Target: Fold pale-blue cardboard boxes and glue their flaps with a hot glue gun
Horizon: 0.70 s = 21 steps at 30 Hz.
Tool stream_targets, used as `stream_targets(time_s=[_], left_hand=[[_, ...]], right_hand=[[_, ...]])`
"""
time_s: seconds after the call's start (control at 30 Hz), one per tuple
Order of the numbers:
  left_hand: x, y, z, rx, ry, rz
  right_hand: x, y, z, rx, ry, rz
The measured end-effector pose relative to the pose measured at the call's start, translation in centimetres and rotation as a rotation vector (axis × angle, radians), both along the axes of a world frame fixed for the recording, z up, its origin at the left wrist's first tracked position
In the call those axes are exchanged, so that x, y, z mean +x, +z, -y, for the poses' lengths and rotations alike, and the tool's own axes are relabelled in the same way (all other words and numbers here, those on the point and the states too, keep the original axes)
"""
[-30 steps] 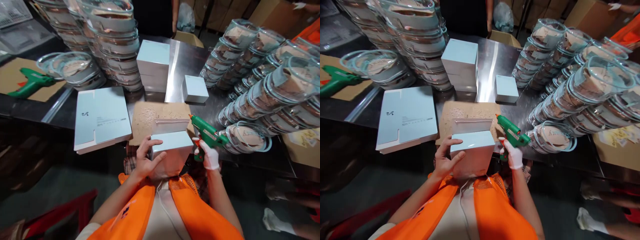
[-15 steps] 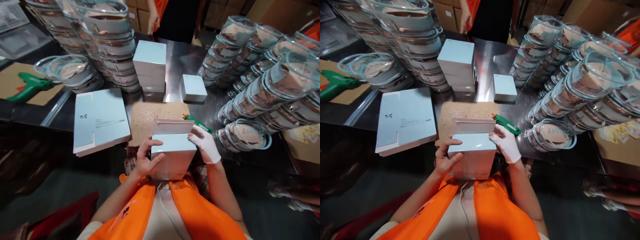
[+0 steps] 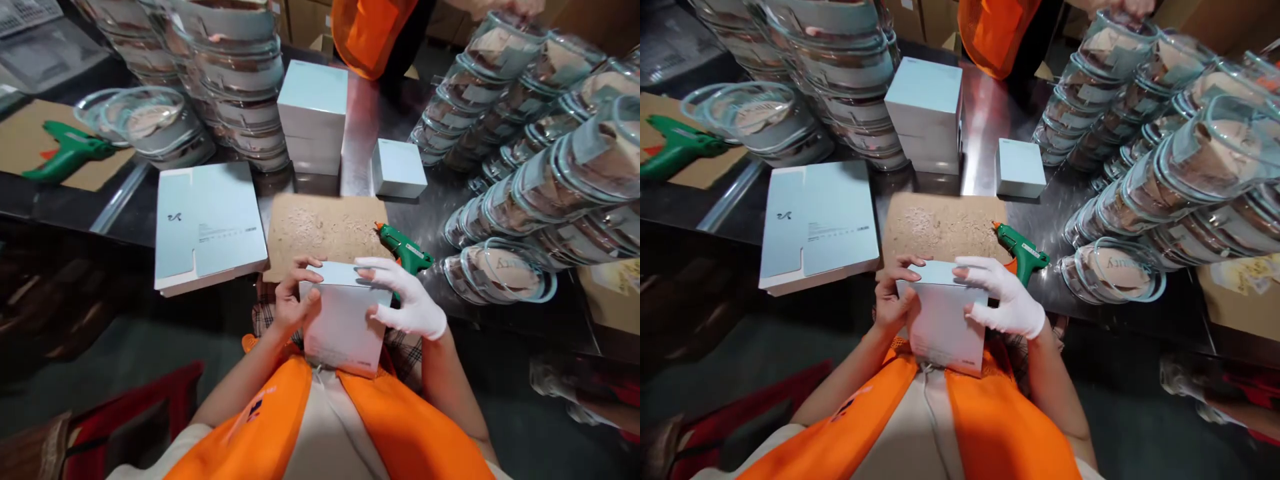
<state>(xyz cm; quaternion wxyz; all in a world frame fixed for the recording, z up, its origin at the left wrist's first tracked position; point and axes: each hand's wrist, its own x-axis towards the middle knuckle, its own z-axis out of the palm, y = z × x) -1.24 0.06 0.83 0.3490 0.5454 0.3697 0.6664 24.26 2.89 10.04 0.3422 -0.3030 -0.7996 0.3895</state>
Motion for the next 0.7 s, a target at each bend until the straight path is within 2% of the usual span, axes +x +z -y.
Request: stream_targets(time_s=[0.1, 0.33, 0.4, 0.47, 0.5, 0.53, 0.57, 0.63, 0.67, 0.7], left_hand=[[0.0, 0.2, 0.3, -0.024, 0.016, -0.001], [0.7, 1.3, 0.2, -0.038, -0.027, -0.033], [0.0, 1.6, 0.0, -0.007, 0.006, -0.03], [-1.1, 2.1, -0.3, 0.007, 0.112, -0.023], [-1.7, 2.5, -0.5, 0.014, 0.194, -0.011], [-2.2, 2.8, -0.7, 0.031, 0.29, 0.009], [-2.5, 3.0, -1.0, 0.053, 0.385, 0.042], [-2.3, 3.2, -1.4, 0.083, 0.515, 0.168], [-1.9, 3.2, -1.4, 0.077, 0.543, 0.246], [-1.5, 3.1, -1.4, 0.051, 0.553, 0.319]], right_hand=[[-0.8, -0.2, 0.1, 0.081, 0.021, 0.02], [-0.5, -0.9, -0.1, -0.04, 0.003, 0.039], [0.4, -1.5, 0.6, -0.099, -0.127, -0.017], [1.9, -2.4, 2.3, -0.16, -0.4, -0.115], [2.6, -2.9, 3.4, -0.217, -0.526, -0.142], [3.1, -3.4, 4.7, -0.305, -0.594, -0.143], [3.4, -3.8, 5.9, -0.428, -0.591, -0.117], [3.0, -4.4, 8.1, -0.704, -0.451, -0.037], [2.5, -4.6, 8.8, -0.791, -0.398, -0.036], [2.0, -4.6, 9.2, -0.819, -0.409, -0.067]])
